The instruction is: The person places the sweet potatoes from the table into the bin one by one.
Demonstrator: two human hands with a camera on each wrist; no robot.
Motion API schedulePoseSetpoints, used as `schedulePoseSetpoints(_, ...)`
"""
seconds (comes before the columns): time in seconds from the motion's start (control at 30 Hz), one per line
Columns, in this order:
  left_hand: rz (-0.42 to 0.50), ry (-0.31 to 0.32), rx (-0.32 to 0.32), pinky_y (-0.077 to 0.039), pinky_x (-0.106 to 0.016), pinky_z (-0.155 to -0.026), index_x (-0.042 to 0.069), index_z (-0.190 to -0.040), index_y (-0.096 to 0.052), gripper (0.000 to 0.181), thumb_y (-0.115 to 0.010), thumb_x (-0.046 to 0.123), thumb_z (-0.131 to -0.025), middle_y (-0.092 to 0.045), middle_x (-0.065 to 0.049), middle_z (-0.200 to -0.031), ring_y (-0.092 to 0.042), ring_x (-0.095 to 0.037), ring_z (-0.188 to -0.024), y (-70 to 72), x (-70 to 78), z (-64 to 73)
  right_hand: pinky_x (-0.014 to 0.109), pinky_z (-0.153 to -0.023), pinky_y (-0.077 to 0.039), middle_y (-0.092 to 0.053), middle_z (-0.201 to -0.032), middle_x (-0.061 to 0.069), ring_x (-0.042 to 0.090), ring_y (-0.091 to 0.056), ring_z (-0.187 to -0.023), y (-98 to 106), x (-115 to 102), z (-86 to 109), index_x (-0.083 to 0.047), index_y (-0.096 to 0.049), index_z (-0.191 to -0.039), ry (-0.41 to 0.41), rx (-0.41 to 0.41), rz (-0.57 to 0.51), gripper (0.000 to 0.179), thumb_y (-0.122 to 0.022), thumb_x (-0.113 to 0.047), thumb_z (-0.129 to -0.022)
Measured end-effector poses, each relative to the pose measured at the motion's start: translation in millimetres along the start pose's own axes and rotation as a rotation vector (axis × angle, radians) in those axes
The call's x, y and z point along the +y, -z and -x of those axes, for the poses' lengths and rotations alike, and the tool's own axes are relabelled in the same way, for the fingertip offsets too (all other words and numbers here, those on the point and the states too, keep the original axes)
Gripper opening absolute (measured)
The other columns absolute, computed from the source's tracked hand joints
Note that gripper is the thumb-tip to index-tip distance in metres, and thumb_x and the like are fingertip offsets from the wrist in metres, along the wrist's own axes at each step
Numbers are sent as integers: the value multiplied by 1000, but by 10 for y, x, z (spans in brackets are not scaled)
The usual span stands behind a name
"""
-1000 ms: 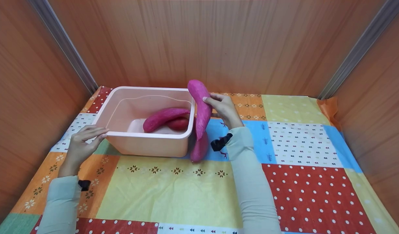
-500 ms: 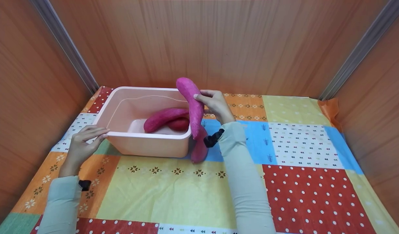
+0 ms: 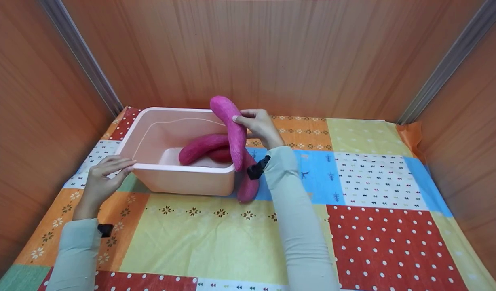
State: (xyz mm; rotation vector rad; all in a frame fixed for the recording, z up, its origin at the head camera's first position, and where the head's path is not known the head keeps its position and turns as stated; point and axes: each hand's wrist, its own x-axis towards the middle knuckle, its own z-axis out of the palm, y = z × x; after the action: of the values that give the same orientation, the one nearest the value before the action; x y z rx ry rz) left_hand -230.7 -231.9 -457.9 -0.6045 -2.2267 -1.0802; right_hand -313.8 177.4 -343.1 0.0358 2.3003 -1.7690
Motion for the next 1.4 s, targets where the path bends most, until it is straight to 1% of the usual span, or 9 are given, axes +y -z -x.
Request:
schedulePoseSetpoints(0.2,2,-12,2,-41,-8,-96,7,-102,-76,24,-76,1,-78,-75,-9,-99,-64,-22,-100,12,-3,13,37,-87,-57,-57,-128,9,24,-58,-113,-49,-70,-36,-13,-57,-132,1,-18,-3,52,-72,-32,-86)
schedulePoseSetpoints(0.47,1,4,-11,-42,-8,-96,8,-104,-75,25,-76,2,-79,-75,-8,-101,-63,-17,-102,29,22,23,41,-90,-56,-57,-127,9,24,-58,-112,-117,-143,-63,-12,-56,-133,37,-55,14,52,-72,-31,-87)
schedulePoseSetpoints(0.53,3,9,-9,-42,-9,-96,8,-103,-75,25,-76,2,-79,-75,-8,-101,-63,-18,-101,29,22,22,40,-90,-56,-58,-127,9,24,-59,-111,-140,-162,-69,-12,-56,-133,43,-63,15,51,-71,-29,-87)
schedulePoseSetpoints(0.67,5,1,6,-40,-9,-98,5,-101,-76,25,-77,-1,-77,-75,-11,-100,-64,-26,-101,19,19,28,38,-89,-56,-58,-127,8,23,-59,-111,-188,-201,-85,-12,-57,-133,50,-72,21,49,-71,-28,-88)
schedulePoseSetpoints(0.8,12,5,2,-39,-9,-99,4,-102,-75,25,-77,-1,-77,-74,-12,-101,-63,-29,-101,17,24,36,37,-89,-57,-59,-125,7,23,-60,-110,-224,-239,-97,-14,-58,-132,53,-71,41,48,-70,-28,-88)
schedulePoseSetpoints(0.93,13,5,-10,-40,-9,-99,6,-103,-75,25,-76,0,-78,-74,-11,-102,-63,-26,-103,24,32,33,38,-90,-56,-60,-125,7,23,-60,-109,-256,-267,-107,-14,-58,-132,73,-82,62,47,-69,-28,-89)
schedulePoseSetpoints(1.1,14,12,-18,-40,-8,-99,8,-104,-75,26,-76,1,-79,-74,-11,-103,-62,-24,-104,30,54,32,37,-90,-56,-62,-124,5,21,-62,-108,-309,-272,-131,-15,-58,-133,98,-82,115,48,-70,-29,-89)
schedulePoseSetpoints(1.23,15,18,-22,-40,-7,-98,9,-105,-75,27,-76,2,-79,-74,-10,-103,-63,-23,-103,30,64,36,36,-88,-57,-62,-124,6,21,-63,-106,-355,-275,-149,-16,-56,-135,95,-87,148,50,-69,-30,-89)
schedulePoseSetpoints(1.4,25,27,-20,-41,-7,-97,9,-105,-75,27,-76,1,-79,-74,-9,-104,-63,-25,-103,28,67,39,37,-88,-57,-61,-124,8,23,-65,-104,-419,-298,-181,-14,-54,-136,94,-103,175,52,-69,-29,-89)
